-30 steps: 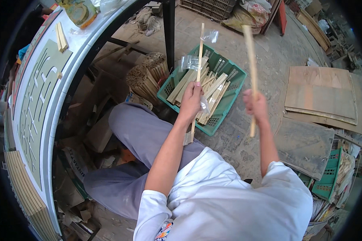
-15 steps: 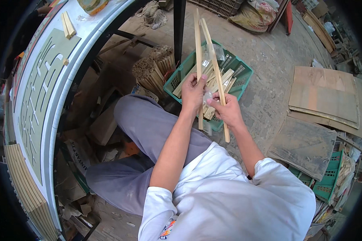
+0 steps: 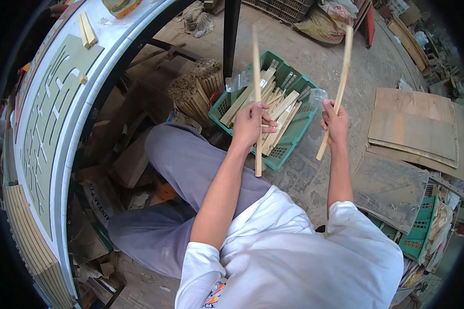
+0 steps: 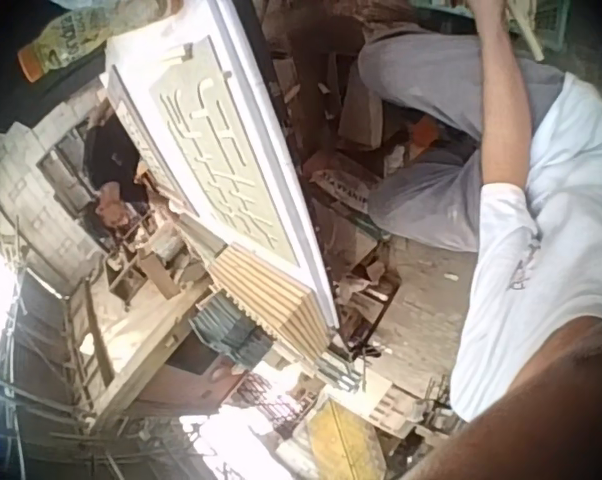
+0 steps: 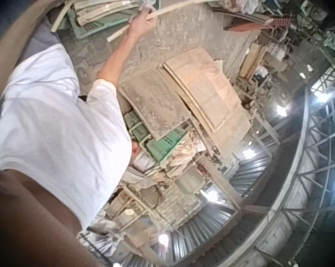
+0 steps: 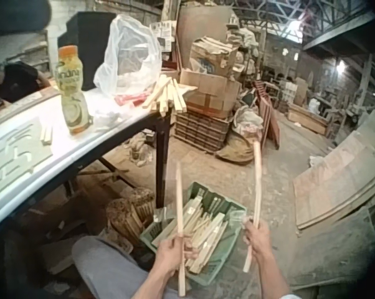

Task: Manually assemble thin wood strips into a patterned wood board at a workshop station.

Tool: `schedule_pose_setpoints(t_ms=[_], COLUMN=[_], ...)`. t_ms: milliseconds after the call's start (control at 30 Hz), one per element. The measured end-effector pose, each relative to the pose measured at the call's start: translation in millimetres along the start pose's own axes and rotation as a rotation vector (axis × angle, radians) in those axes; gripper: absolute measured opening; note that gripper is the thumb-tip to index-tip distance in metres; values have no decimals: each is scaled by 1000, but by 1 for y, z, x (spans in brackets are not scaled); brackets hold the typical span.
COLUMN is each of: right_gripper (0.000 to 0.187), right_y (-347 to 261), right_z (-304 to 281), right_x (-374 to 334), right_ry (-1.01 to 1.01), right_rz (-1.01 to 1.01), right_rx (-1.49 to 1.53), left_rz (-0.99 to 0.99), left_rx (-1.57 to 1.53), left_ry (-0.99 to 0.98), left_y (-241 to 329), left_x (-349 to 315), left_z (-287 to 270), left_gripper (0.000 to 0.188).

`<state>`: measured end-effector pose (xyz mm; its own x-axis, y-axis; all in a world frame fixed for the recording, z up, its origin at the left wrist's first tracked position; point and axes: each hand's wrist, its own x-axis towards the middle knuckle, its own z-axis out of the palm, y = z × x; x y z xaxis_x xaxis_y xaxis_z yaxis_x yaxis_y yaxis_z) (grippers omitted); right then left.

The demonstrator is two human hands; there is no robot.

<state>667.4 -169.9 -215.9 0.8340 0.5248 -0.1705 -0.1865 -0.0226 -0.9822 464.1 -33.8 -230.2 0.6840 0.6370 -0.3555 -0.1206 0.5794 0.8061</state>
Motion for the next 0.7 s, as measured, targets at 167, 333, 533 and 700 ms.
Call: schedule_pose_setpoints(t_ms=[167,333,533,700], right_gripper=[14,20,38,16], right_y=[-17,-16,0,13], right_z=[51,87,129,113], right_x=[-22,-27,-29,2], right_ry=[-26,13,35,21], right_rz=[-161,-179,-665,-332], right_rx=[-95,16,-354,-130], left_rz=[37,129,267,291], left_rx=[7,69,295,147], left_ry=[7,49,114,33], left_y=[0,-8,-20,-31], left_x=[-3,-1,0,4], left_z=[12,20,20,18], left_gripper=[25,17,15,24])
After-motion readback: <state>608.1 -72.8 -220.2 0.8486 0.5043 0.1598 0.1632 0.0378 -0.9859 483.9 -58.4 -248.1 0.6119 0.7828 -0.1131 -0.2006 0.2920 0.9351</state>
